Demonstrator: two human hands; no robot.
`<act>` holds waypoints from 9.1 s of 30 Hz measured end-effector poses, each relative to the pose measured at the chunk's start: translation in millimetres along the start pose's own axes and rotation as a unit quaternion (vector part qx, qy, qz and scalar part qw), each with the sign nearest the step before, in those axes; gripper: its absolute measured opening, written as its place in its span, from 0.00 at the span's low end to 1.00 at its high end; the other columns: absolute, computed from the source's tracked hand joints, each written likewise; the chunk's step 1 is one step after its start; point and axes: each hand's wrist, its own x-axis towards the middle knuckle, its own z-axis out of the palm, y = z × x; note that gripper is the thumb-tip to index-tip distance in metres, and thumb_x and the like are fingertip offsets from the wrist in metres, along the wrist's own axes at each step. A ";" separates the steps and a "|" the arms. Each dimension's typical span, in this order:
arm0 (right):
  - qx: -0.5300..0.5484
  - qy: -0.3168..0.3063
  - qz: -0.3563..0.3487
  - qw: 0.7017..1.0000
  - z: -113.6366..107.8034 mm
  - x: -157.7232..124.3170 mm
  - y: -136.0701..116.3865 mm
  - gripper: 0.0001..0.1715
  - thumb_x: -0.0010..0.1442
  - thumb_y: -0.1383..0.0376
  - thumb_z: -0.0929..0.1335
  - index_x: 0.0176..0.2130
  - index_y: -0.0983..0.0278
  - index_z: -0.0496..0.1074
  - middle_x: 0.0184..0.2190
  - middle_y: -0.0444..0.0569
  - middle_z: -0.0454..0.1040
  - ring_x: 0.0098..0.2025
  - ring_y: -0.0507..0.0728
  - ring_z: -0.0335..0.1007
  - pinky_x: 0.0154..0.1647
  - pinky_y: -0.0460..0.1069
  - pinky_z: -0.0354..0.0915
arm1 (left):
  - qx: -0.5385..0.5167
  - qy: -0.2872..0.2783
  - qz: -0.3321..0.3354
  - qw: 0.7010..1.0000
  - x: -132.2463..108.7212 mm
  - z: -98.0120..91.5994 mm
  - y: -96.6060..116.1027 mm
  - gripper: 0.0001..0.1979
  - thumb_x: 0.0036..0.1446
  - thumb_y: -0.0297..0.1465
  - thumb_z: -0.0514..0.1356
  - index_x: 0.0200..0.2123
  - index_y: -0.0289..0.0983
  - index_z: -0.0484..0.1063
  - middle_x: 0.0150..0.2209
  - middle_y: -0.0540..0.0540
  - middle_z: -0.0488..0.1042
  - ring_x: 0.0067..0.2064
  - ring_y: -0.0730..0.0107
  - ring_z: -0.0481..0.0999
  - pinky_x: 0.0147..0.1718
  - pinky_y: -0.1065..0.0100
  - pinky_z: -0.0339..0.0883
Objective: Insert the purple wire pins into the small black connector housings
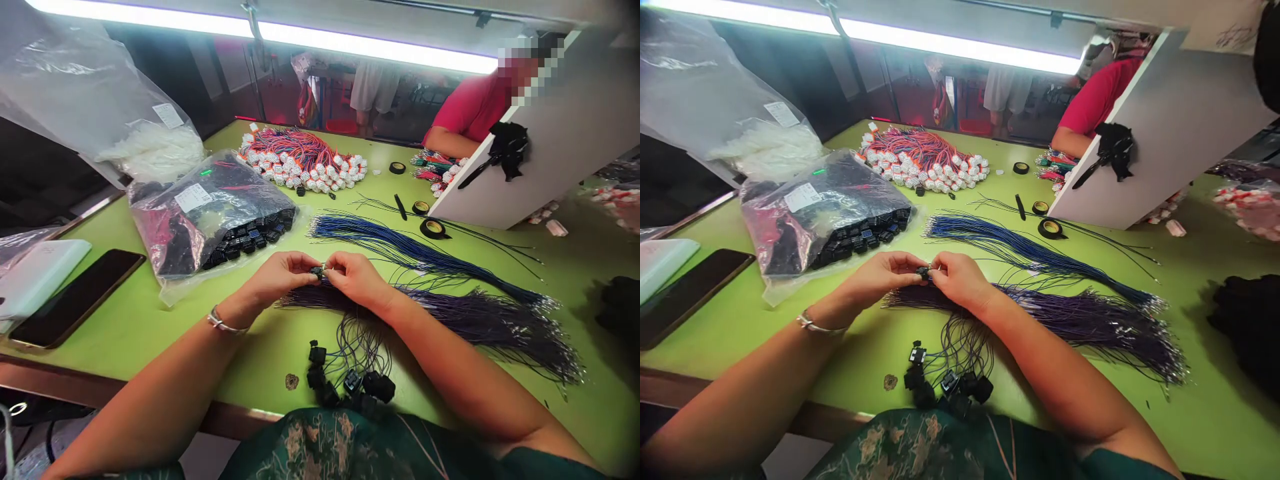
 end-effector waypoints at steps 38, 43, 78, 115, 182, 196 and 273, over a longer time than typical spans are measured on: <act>-0.003 0.146 -0.026 0.989 2.9 -6.4 -3.2 0.10 0.58 0.67 0.64 0.29 0.65 0.74 0.24 0.45 0.73 0.26 0.50 0.63 0.31 0.46 0.56 | -0.281 0.046 0.001 0.959 6.1 5.8 -15.7 0.11 0.42 0.24 0.71 0.33 0.35 0.78 0.33 0.47 0.80 0.39 0.71 0.79 0.47 0.70 0.69; 0.019 0.107 -0.010 0.994 3.0 -6.8 -4.7 0.09 0.57 0.66 0.64 0.28 0.64 0.73 0.21 0.43 0.71 0.23 0.49 0.60 0.27 0.45 0.53 | -0.293 0.021 -0.012 0.956 7.5 4.3 -15.0 0.12 0.42 0.24 0.71 0.34 0.34 0.78 0.33 0.48 0.80 0.37 0.73 0.79 0.45 0.74 0.70; 0.147 0.106 -0.005 0.983 1.9 -5.1 0.8 0.04 0.50 0.69 0.65 0.26 0.66 0.71 0.21 0.42 0.70 0.23 0.47 0.60 0.26 0.44 0.56 | -0.223 0.053 0.034 0.973 5.7 8.4 -16.9 0.11 0.41 0.28 0.72 0.32 0.35 0.80 0.32 0.45 0.81 0.34 0.68 0.80 0.44 0.64 0.71; 0.134 0.074 0.022 0.988 16.4 -9.4 5.9 0.04 0.49 0.70 0.65 0.24 0.66 0.69 0.19 0.41 0.68 0.22 0.48 0.60 0.24 0.44 0.55 | -0.054 0.071 0.056 0.994 4.6 13.5 -17.3 0.12 0.41 0.32 0.72 0.32 0.36 0.81 0.31 0.45 0.81 0.32 0.70 0.77 0.36 0.69 0.70; 0.093 0.005 -0.055 0.994 17.3 -2.8 -36.0 0.05 0.55 0.69 0.67 0.29 0.65 0.74 0.25 0.44 0.75 0.26 0.49 0.65 0.30 0.45 0.59 | 0.649 0.250 0.166 0.699 42.6 -65.5 -24.0 0.11 0.57 0.26 0.55 0.41 0.35 0.74 0.39 0.37 0.70 0.40 0.55 0.71 0.35 0.60 0.64; 0.209 0.092 0.068 0.971 -14.1 9.5 -4.4 0.10 0.53 0.62 0.67 0.24 0.67 0.71 0.17 0.42 0.68 0.19 0.47 0.55 0.22 0.44 0.54 | 0.566 0.198 0.233 0.766 26.8 -63.8 -18.0 0.12 0.56 0.31 0.58 0.38 0.37 0.80 0.40 0.39 0.73 0.44 0.55 0.70 0.44 0.57 0.65; 0.269 0.014 0.111 0.957 8.4 4.2 1.1 0.08 0.45 0.63 0.65 0.20 0.65 0.68 0.18 0.40 0.62 0.23 0.48 0.54 0.25 0.45 0.53 | -0.281 0.007 -0.056 0.958 8.1 1.4 -10.0 0.09 0.45 0.22 0.69 0.33 0.30 0.78 0.29 0.43 0.79 0.32 0.68 0.81 0.36 0.74 0.74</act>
